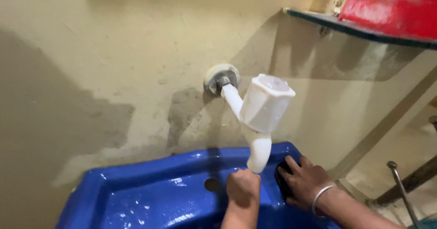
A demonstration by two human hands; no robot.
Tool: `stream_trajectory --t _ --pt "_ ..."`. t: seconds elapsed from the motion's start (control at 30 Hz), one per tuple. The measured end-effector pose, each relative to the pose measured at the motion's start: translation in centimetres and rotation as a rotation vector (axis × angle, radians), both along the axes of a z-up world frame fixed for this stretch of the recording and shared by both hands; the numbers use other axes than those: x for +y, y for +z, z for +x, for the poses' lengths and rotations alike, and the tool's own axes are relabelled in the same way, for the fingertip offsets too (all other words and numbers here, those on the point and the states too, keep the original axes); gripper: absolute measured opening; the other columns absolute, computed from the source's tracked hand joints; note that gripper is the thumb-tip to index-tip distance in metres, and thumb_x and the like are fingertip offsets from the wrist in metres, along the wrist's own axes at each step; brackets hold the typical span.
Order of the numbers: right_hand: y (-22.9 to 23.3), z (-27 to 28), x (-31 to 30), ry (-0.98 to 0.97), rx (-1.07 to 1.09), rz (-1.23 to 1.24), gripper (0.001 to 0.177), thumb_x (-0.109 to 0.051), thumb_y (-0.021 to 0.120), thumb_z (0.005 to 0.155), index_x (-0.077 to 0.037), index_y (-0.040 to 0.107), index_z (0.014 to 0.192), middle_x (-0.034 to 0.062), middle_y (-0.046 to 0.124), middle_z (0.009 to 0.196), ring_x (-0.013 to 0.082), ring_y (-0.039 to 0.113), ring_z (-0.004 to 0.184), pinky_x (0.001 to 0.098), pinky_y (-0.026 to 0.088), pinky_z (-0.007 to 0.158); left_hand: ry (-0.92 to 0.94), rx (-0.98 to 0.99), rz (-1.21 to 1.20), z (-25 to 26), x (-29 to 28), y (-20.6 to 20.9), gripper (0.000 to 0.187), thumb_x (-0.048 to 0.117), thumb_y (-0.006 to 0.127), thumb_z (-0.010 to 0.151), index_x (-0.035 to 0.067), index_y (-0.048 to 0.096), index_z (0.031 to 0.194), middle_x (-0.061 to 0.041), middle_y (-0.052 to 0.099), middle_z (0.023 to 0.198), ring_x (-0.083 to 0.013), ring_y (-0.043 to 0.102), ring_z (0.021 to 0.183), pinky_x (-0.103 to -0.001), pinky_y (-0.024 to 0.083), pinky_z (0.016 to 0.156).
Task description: The person cleans a blue pedestal sink by scrubbing the interior bowl, the rim, and the area around the faucet base using a brush and a cloth.
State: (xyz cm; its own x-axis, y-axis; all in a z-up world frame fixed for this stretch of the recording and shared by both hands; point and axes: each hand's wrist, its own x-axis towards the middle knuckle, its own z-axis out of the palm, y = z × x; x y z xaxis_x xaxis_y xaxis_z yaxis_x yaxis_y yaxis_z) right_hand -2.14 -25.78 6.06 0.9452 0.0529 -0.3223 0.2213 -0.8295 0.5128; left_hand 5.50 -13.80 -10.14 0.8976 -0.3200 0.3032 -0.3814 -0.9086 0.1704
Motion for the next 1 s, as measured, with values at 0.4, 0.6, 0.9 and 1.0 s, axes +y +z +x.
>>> stream_trajectory --t 0.4,0.6,0.9,1.0 --pt "-1.4 -1.1 2.5 -0.299 -0.049 0.036 0.084 -0.062 0.068 0.090 -0.008 0.043 0.149 0.0174 0.032 0.157 0.0424 0.049 0.132 0.0464 0.047 0.110 -0.133 -0.188 -0.126 1.1 0.8 -3.2 0.009 0.016 0.070 0.086 0.016 0.077 0.081 -0.005 0.072 0.077 -0.0262 0.074 0.075 -0.040 0.059 0.065" --pt "-2.6 2.0 3.0 -0.432 -0.278 0.271 0.079 -0.062 0.068 0.086 -0.015 0.047 0.146 0.0136 0.036 0.151 0.0414 0.050 0.131 0.0455 0.050 0.108 -0.214 0.037 0.032 1.5 3.2 -0.3 0.009 0.016 0.074 0.084 0.013 0.075 0.092 -0.013 0.071 0.095 -0.0311 0.072 0.091 -0.043 0.059 0.075" --pt "-4.4 4.3 3.0 -0.698 -0.434 0.624 0.082 -0.071 0.060 0.083 -0.027 0.046 0.151 0.0205 0.029 0.155 0.0463 0.051 0.130 0.0519 0.050 0.106 -0.325 0.142 -0.053 1.3 5.3 1.7 0.025 0.013 0.079 0.068 0.010 0.073 0.092 -0.017 0.072 0.098 -0.0366 0.069 0.097 -0.046 0.056 0.087" --pt "-5.0 3.9 2.6 -0.613 -0.430 0.673 0.081 -0.071 0.060 0.081 -0.030 0.048 0.150 0.0180 0.033 0.154 0.0448 0.052 0.130 0.0518 0.050 0.106 -0.374 -0.156 -0.281 1.8 4.5 -1.2 0.010 0.010 0.072 0.072 0.009 0.071 0.081 -0.016 0.069 0.086 -0.0386 0.068 0.084 -0.050 0.055 0.079"
